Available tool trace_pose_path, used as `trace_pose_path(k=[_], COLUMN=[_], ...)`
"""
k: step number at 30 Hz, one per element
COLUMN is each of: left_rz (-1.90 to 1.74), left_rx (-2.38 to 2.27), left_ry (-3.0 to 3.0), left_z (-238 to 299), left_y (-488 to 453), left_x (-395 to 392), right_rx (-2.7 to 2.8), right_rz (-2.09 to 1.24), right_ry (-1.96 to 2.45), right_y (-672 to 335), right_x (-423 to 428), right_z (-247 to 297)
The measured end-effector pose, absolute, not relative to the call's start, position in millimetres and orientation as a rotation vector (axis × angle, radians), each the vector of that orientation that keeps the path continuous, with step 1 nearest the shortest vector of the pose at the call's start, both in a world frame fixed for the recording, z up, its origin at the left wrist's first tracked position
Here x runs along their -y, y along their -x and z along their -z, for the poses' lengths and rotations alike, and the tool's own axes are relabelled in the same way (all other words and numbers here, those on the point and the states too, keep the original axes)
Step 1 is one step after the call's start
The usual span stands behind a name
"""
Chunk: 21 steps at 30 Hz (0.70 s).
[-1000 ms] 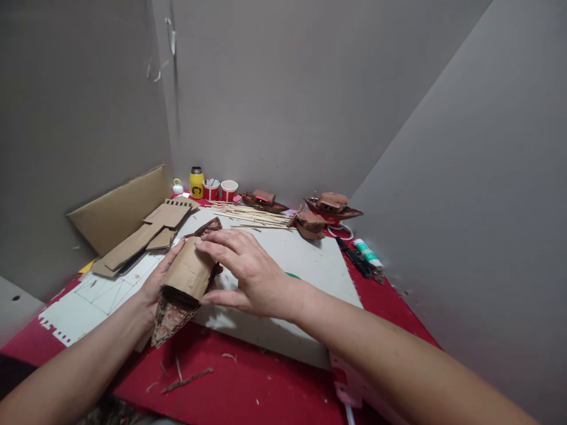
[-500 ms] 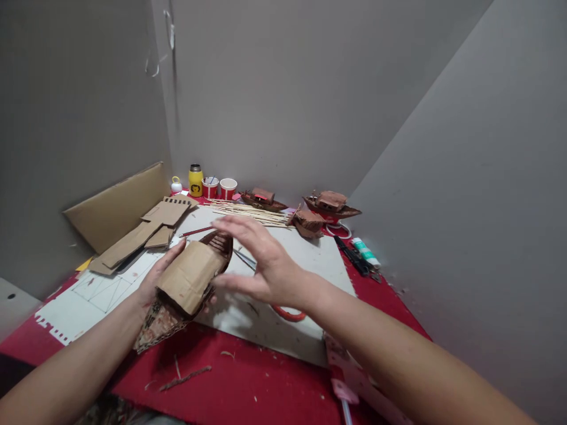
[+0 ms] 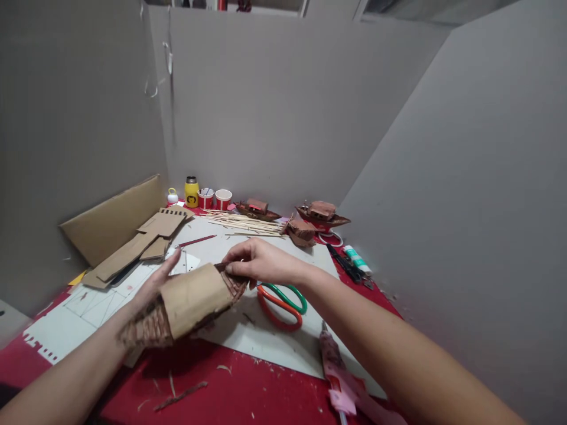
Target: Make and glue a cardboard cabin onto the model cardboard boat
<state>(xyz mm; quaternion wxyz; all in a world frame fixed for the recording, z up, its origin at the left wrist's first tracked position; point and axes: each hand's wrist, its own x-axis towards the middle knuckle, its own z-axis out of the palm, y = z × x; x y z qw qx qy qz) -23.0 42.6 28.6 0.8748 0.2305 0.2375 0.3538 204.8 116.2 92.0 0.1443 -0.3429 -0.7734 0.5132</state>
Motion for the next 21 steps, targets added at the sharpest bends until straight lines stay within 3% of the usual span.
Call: trace_pose_path(k=[12,21], left_rz=[-1.463,-1.521], left_rx=[-0.426,-0.586], left_ry=[-0.477,-0.346], left_z=[-36,-48], left_y=[11,8], left_x=[-45,-39], right_rx=[1.346,1.380], right_rz=[-1.632,-1.830], right_ry=[1.172,1.117], right_y=[-173,-162], right_x=[-73,-44], right_z=[-57,-60])
